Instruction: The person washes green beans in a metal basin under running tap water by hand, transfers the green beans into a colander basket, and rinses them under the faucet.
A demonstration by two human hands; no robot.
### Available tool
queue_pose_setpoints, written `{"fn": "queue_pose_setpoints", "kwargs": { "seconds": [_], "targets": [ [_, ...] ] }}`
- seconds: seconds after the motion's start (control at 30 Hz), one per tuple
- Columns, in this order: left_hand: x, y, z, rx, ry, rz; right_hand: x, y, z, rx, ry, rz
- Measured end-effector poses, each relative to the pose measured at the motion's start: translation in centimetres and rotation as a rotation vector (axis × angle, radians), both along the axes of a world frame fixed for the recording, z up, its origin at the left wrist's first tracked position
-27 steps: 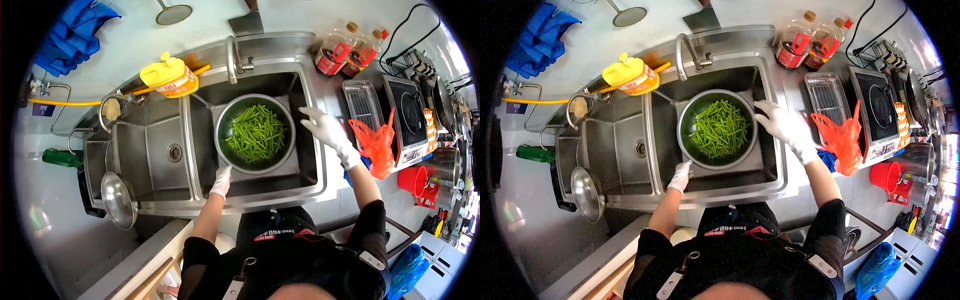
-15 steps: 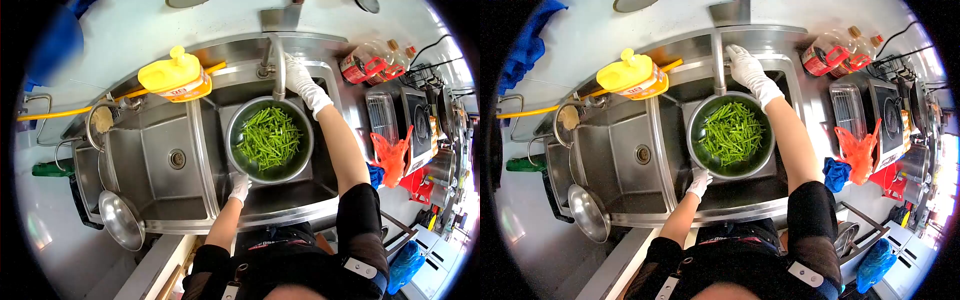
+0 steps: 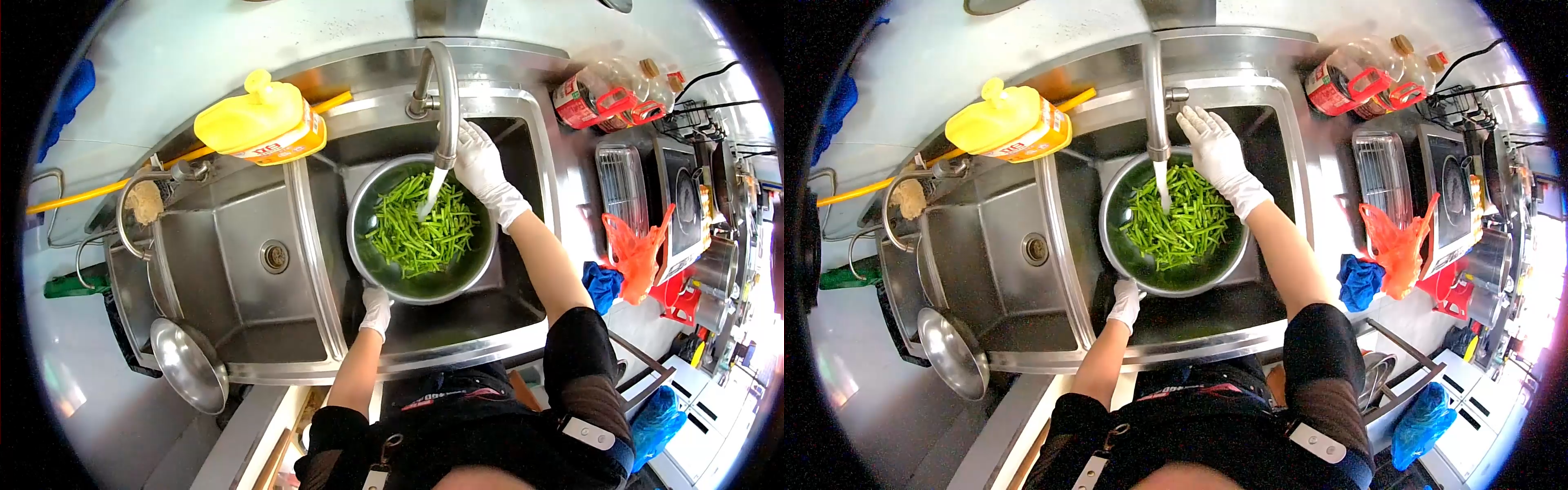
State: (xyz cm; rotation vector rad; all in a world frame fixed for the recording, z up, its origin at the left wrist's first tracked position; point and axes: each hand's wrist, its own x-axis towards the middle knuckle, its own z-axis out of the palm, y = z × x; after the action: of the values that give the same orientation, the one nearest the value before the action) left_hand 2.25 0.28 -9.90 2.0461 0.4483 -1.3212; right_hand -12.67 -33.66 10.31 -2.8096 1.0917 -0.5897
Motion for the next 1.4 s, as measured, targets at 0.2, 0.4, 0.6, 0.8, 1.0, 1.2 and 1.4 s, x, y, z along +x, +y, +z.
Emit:
{"fn": "queue_pose_setpoints", "kwargs": {
  "seconds": [0.2, 0.4, 0.6, 0.8, 1.0, 1.2, 1.4],
  "targets": [
    [-1.3, -3.4, 8.8, -0.013, -0.799, -0.553, -2.2, 5.1, -1.9, 0.303, -0.209, -0.081],
    [0.8, -7.0, 5.6, -0.24, -0.413, -0.55, -7.3, 10.8, -13.9, 1.015, 0.036, -0.528],
    [1.8, -11.7, 2.9, -0.168, -0.26, -0.684, -6.2, 10.8, -19.6, 1.237, -0.24, -0.692],
    [-0.2, -12.5, -1.9, -0.244, -0.235, -0.738, 0.2, 13.6, -20.0, 1.433, -0.725, -0.514],
    [1.4, -12.6, 5.9, -0.372, 0.046, -0.111, 4.7, 16.0, -17.5, 0.996, -0.03, -0.434],
    [-0.3, -10.5, 2.5, -0.517, -0.289, -0.474, 3.5, 11.6, -13.9, 1.067, -0.122, -0.519],
    [2.1, -13.0, 2.2, -0.126, -0.462, -0.666, -2.1, 9.1, -20.8, 0.893, 0.012, -0.642]
  ]
}}
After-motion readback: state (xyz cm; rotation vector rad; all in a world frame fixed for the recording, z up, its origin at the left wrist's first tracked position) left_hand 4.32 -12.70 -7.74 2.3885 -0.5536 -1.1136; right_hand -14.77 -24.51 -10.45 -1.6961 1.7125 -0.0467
